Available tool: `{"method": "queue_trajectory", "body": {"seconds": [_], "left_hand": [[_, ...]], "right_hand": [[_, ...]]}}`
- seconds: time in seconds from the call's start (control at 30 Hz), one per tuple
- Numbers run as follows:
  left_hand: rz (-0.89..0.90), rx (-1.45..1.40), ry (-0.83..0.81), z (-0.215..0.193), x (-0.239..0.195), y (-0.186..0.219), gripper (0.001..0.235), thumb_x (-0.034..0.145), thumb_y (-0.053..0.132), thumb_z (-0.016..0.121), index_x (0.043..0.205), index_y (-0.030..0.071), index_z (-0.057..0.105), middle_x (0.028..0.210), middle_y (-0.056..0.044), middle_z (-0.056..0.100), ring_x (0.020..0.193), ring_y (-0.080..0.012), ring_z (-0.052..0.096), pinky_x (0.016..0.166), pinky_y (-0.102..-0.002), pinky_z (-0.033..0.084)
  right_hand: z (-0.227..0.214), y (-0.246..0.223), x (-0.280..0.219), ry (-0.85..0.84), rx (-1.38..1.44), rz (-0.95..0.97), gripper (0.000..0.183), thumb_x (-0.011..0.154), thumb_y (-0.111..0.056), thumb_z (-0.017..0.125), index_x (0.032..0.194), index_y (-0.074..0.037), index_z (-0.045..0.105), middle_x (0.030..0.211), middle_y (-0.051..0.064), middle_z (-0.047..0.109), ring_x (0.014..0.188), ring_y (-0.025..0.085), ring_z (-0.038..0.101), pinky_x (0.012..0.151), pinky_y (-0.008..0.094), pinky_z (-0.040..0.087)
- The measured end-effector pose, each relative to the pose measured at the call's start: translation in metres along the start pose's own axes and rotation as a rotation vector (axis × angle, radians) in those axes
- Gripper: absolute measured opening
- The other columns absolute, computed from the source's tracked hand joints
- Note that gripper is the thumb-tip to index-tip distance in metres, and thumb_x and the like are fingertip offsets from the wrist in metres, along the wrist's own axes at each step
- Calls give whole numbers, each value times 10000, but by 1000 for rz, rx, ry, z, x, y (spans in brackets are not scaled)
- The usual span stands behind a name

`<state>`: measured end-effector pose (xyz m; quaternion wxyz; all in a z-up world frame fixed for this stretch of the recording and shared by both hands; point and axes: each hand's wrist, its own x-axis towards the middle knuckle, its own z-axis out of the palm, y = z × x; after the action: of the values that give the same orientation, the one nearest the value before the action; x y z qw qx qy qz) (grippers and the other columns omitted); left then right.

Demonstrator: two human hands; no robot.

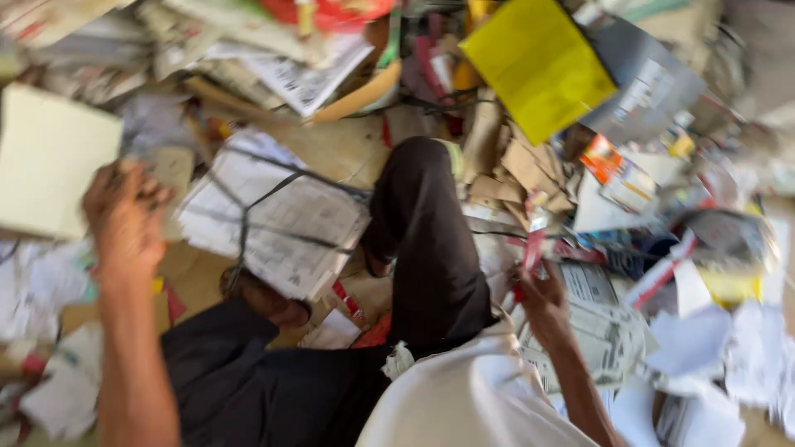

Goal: The person sits on the floor and bundles a stack of papers using a black strap. They wrap the strap around the papers, tighten it, and use a red utility knife to cut the excess strap. The person then adjusts the bundle and places it on the floor.

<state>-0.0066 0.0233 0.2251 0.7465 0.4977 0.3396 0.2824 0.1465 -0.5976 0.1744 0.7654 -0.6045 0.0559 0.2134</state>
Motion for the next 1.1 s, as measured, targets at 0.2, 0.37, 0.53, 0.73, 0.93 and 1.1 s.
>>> {"method": "queue_trajectory", "body": {"seconds": [0.2,0.37,0.53,0.73,0.93,1.1], "left_hand": [[66,18,139,66,-22,1,141,1056,216,695,981,101,663,686,8,530,564,-96,590,684,-290,646],[69,58,89,58,-12,2,147,1090,263,655,1016,136,654,696,30,529,582,-66,616,722,-256,666],[66,43,115,44,-16,-2,166,1060,264,679,1000,110,672,675,12,521,561,-89,619,712,-282,673],[36,133,126,45,-15,0,132,1127,281,644,1065,165,654,716,21,510,599,-52,584,756,-230,670],[110,95,137,58,-15,0,146,1089,220,649,1007,100,667,671,7,520,567,-74,602,695,-254,660],[154,83,114,66,-20,1,151,1059,212,674,1006,70,683,719,-1,536,592,-50,575,633,-212,621]], "right_hand": [[119,-110,16,-431,-316,-284,831,893,-102,628,1629,-26,250,1102,352,622,919,351,682,824,457,576],[206,-47,19,-635,-165,-192,330,987,-73,600,1265,75,500,900,260,695,799,310,762,710,389,642],[203,0,14,-563,-31,6,236,1050,-88,516,1193,99,494,839,229,659,737,271,743,666,330,644],[194,0,7,-483,86,114,353,1088,-158,445,1170,137,621,831,255,689,758,246,751,672,289,643],[202,-9,31,-467,98,75,394,1045,-161,530,1248,172,587,886,275,697,708,234,746,630,309,628],[231,-23,60,-247,-41,-1,206,1009,-162,679,916,15,630,696,202,666,436,120,577,423,205,477]]}}
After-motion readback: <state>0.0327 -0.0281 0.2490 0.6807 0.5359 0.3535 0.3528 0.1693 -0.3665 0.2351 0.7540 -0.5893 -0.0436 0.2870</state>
